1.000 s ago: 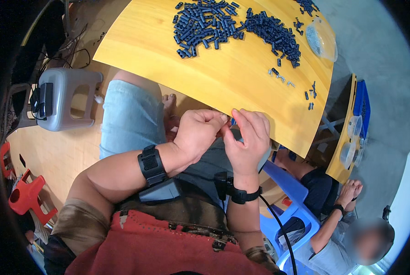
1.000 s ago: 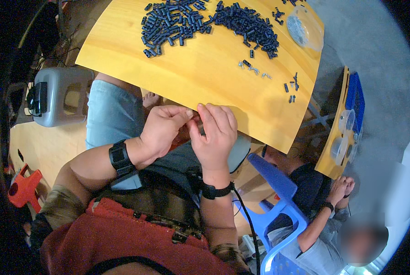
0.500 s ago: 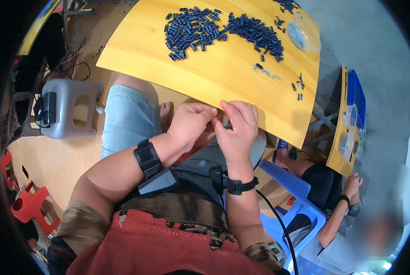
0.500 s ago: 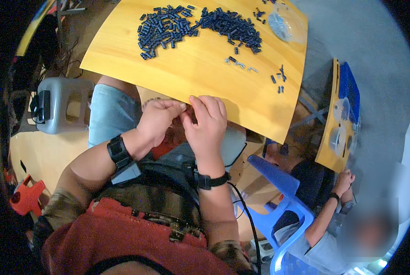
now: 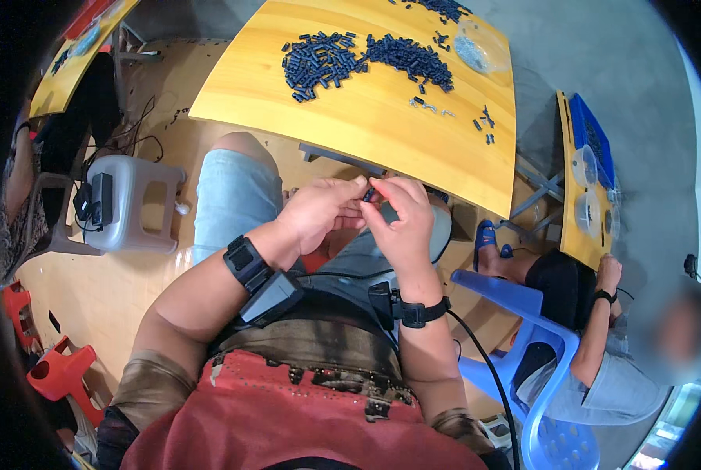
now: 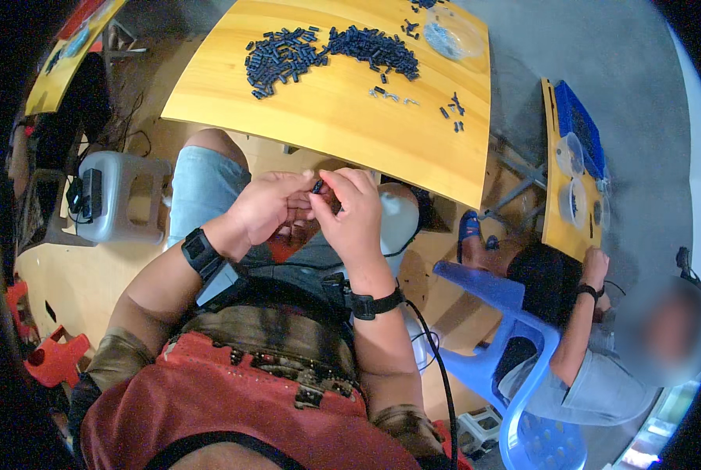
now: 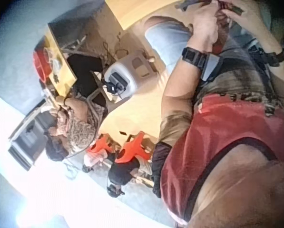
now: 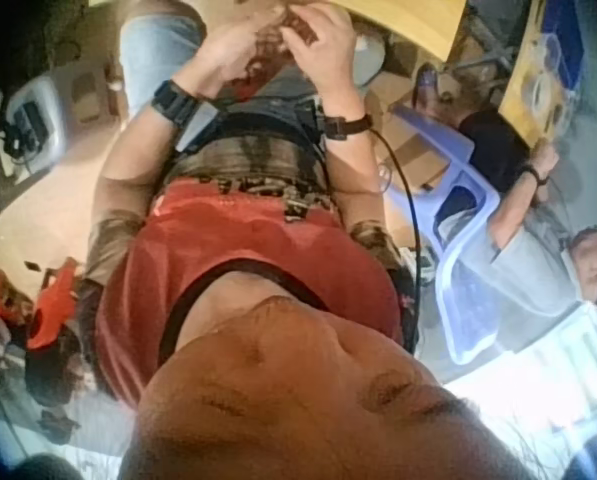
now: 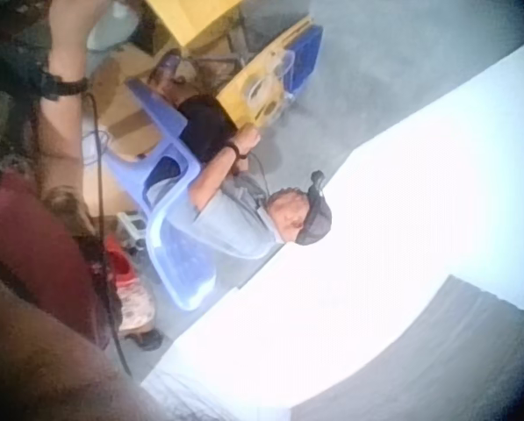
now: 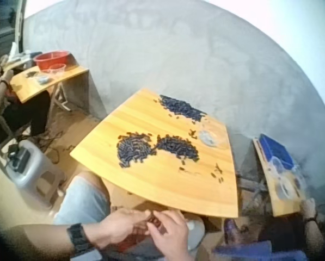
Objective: Assembling small plastic components by hand at a table.
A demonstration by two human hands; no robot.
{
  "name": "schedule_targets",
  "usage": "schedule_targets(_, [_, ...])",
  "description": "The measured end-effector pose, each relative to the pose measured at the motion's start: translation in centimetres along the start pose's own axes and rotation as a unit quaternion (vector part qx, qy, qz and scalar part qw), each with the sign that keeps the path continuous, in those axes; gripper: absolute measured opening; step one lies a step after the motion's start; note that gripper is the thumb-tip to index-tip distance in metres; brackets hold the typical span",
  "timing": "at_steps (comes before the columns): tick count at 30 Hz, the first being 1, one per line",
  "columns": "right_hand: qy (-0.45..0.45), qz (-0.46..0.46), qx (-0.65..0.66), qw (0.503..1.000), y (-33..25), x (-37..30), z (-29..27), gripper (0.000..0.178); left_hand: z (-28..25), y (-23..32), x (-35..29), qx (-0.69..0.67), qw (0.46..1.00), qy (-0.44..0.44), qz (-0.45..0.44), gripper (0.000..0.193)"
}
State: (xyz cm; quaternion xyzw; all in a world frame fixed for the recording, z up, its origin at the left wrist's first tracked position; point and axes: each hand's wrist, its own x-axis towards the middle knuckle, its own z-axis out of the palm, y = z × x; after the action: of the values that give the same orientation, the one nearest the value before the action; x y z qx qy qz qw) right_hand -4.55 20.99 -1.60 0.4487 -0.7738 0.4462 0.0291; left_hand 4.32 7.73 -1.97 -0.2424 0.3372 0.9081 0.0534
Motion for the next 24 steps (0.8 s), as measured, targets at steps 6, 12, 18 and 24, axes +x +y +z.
schedule_targets(6, [-0.001, 0.007, 0.012, 1.000, -0.4, -0.4, -0.9, 0.026, -0.2, -0.2, 0.0, -0.007, 1.000, -0.020, -0.023, 0.033])
schedule_targets(12, [0.031, 0.083, -0.039, 0.995, 1.3, -1.8, -4.0, 0.026, -1.0, 0.7, -1.0, 0.116, 0.992, -0.015, -0.041, 0.031])
schedule_targets(18, [0.081, 0.255, -0.051, 0.962, 8.3, -7.9, -8.3, 0.025, -5.7, 0.9, -1.9, 0.107, 0.993, 0.034, -0.041, 0.027])
schedule_targets(24, [0.111, 0.388, -0.063, 0.913, 12.7, -9.8, -9.0, 0.026, -11.0, -1.0, -0.8, 0.041, 0.992, 0.107, -0.052, 0.024])
